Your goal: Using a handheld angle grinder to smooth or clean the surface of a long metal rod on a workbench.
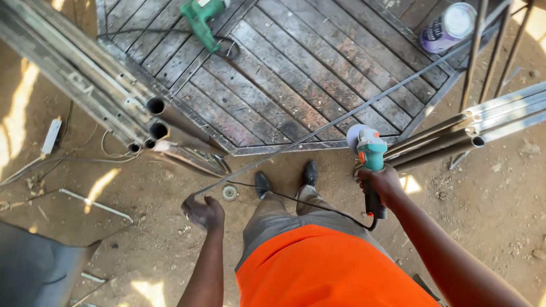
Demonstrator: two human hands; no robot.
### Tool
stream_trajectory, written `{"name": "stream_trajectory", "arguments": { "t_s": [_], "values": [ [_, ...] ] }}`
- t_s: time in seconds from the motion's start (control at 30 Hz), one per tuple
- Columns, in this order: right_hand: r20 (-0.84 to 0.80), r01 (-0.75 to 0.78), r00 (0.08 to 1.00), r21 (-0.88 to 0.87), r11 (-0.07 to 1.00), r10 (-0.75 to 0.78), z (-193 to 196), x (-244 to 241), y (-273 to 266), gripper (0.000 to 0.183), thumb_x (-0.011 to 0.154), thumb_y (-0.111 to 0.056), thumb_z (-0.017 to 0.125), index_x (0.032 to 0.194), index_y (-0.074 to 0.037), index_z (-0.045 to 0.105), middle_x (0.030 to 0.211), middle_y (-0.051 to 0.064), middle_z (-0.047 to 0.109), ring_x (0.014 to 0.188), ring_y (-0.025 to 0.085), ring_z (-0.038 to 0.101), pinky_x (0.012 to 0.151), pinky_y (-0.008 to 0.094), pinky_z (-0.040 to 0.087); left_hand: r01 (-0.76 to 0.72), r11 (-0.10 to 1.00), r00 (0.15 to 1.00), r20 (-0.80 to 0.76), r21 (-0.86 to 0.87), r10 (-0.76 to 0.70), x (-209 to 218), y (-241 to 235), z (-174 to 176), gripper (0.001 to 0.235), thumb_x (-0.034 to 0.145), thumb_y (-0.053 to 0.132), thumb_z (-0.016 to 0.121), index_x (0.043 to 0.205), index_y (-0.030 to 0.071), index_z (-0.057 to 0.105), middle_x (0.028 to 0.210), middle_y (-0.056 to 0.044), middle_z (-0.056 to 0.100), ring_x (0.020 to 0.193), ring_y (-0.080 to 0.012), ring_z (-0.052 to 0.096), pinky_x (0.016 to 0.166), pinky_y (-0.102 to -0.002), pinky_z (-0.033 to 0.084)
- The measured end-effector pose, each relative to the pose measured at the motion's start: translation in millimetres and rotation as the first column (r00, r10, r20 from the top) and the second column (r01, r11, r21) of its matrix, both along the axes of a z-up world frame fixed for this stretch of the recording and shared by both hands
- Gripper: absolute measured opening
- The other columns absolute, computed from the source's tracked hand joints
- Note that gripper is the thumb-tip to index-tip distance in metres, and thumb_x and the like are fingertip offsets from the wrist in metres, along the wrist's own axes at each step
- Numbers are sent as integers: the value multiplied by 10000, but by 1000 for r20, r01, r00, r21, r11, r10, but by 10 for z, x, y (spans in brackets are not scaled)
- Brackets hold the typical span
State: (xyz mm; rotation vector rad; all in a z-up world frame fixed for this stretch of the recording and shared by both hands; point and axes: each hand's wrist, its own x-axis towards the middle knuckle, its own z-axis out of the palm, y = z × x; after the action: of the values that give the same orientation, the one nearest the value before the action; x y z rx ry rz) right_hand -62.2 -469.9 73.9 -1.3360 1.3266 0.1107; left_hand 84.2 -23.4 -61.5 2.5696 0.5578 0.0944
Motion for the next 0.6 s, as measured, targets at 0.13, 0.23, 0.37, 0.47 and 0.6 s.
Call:
{"name": "stream_trajectory", "arguments": {
  "t_s": [0.13, 0.23, 0.37, 0.47, 0.6],
  "values": [
    [-36, -48, 998, -4, 999, 47, -168, 149, 78, 385, 646, 24, 747, 989, 78, 581, 667, 162, 625, 545, 276, 669, 533, 418, 579, 390, 917, 903, -230, 81, -364, 321, 325, -112, 528, 889, 251, 679, 1373, 54, 605, 1316, -175, 590, 1242, -391, 577, 970, -521, 503],
    [-39, -70, 997, 0, 998, 70, -107, 275, 196, 358, 681, 6, 758, 990, 76, 590, 681, 167, 627, 552, 276, 673, 541, 414, 583, 608, 792, 727, -431, 45, -534, 523, 569, -334, 429, 916, 373, 644, 1303, 194, 693, 1233, -85, 702, 1193, -323, 656, 976, -481, 535],
    [-18, -109, 994, -40, 993, 108, -154, 346, 301, 307, 726, -5, 762, 972, 91, 605, 677, 168, 627, 533, 277, 670, 529, 418, 584, 789, 613, 441, -726, 33, -528, 679, 653, -316, 340, 999, 520, 526, 1213, 341, 720, 1156, 61, 739, 1172, -194, 686, 1011, -404, 517],
    [-19, -171, 985, -113, 979, 170, 317, 490, 496, 358, 744, -5, 781, 1025, 99, 586, 701, 209, 628, 557, 307, 675, 542, 458, 587, 677, 717, 443, -686, -166, -577, 697, 421, 496, 341, 1039, 398, 542, 1212, 179, 738, 1154, -102, 756, 1160, -305, 704, 979, -448, 547],
    [-250, -363, 921, -273, 891, 298, 103, 477, 367, 568, 726, -182, 869, 1180, 38, 609, 807, 195, 681, 685, 327, 733, 717, 505, 568, 646, 735, 443, -682, -207, -582, 592, 507, 416, 306, 1031, 424, 537, 1139, 217, 734, 1137, -80, 774, 1147, -318, 710, 949, -462, 557]
  ]
}}
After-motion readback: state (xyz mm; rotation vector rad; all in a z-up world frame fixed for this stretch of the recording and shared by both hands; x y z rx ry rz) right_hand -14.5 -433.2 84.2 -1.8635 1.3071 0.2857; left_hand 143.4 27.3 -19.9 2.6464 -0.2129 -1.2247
